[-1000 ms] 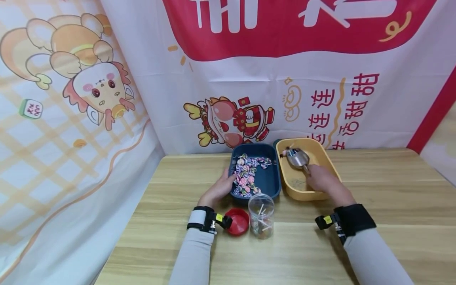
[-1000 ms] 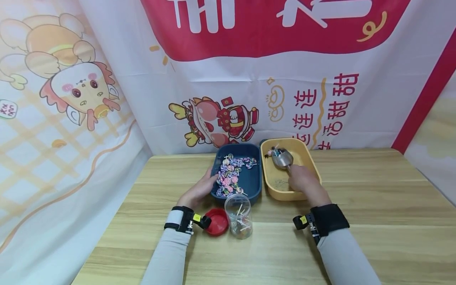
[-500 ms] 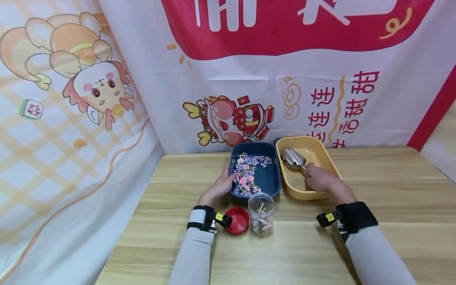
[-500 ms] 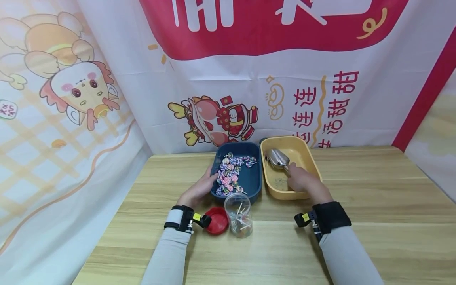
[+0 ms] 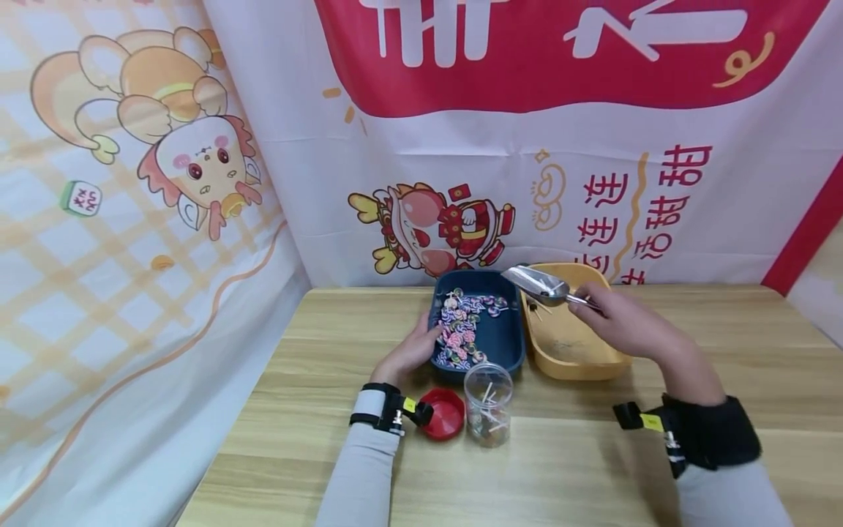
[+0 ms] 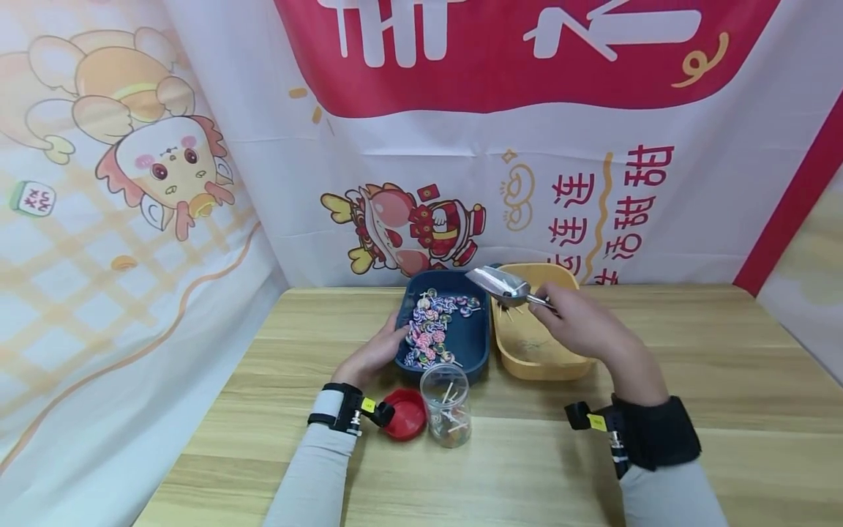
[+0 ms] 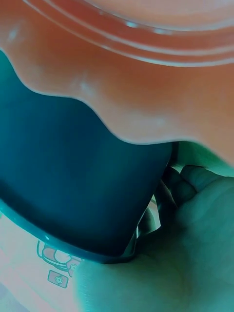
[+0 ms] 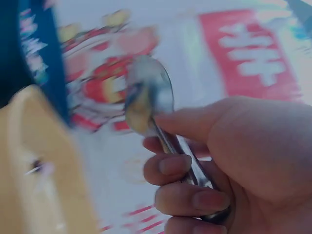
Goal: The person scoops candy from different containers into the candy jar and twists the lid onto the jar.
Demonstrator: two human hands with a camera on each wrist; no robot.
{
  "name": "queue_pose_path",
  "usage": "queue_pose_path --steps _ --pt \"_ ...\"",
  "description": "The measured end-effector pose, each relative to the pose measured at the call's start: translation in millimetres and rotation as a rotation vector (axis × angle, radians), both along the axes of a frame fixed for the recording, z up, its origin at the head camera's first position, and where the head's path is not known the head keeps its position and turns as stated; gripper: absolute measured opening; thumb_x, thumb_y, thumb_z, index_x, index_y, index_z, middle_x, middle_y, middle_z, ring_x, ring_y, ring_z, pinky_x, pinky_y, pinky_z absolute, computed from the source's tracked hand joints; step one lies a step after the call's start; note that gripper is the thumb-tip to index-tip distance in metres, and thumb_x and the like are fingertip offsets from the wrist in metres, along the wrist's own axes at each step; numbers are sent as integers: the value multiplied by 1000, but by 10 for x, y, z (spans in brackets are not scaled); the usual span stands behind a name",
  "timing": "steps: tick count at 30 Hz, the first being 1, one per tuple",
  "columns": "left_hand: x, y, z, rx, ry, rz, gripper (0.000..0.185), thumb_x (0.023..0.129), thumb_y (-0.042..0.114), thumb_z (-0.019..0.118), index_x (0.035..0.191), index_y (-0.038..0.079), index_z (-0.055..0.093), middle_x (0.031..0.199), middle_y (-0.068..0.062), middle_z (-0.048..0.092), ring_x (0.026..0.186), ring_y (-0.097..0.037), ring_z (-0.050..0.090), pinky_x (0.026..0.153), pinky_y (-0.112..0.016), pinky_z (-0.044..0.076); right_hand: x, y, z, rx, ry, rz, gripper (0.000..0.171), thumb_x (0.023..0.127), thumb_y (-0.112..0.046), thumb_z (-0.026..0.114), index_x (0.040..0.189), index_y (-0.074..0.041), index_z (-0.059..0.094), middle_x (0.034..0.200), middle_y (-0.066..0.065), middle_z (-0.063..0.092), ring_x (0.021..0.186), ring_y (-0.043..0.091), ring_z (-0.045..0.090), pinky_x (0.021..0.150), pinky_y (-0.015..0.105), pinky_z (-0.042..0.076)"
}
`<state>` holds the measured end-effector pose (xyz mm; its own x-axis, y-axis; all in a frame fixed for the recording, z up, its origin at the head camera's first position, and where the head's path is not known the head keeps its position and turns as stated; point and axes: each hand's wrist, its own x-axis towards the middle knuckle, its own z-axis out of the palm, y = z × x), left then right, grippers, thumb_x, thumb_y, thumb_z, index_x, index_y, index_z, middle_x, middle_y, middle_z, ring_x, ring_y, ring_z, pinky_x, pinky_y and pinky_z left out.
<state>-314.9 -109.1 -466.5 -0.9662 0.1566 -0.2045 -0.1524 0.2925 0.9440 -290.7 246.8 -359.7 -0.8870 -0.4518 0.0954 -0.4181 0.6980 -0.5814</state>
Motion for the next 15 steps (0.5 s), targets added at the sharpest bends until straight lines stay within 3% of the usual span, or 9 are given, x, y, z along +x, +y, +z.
queue_pose_path --steps 6,10,12,15 --pt "-21 -5 -27 7 -8 -6 59 111 37 36 164 23 15 167 -10 24 154 -34 18 122 -65 11 406 45 382 1 104 58 19 104 -27 61 112 -11 67 82 0 56 70 17 51 57 28 43" --pt "-41 -15 -23 20 3 -14 59 112 35 36 165 21 14 167 -11 23 154 -33 17 122 -64 10 616 84 535 10 147 109 11 100 -27 67 108 -20 71 80 -6 59 70 13 55 58 26 46" --pt "-44 -16 -13 22 6 -16 59 112 35 35 165 21 13 168 -11 22 155 -33 16 123 -63 9 695 88 582 47 119 122 11 99 -30 69 107 -24 72 81 -10 61 72 11 56 60 25 48" --pt "-40 -17 -1 19 2 -14 60 111 35 35 165 20 12 168 -11 21 155 -32 15 123 -62 9 773 77 616 145 8 122 18 98 -41 68 109 -28 74 83 -14 64 75 10 57 63 26 49"
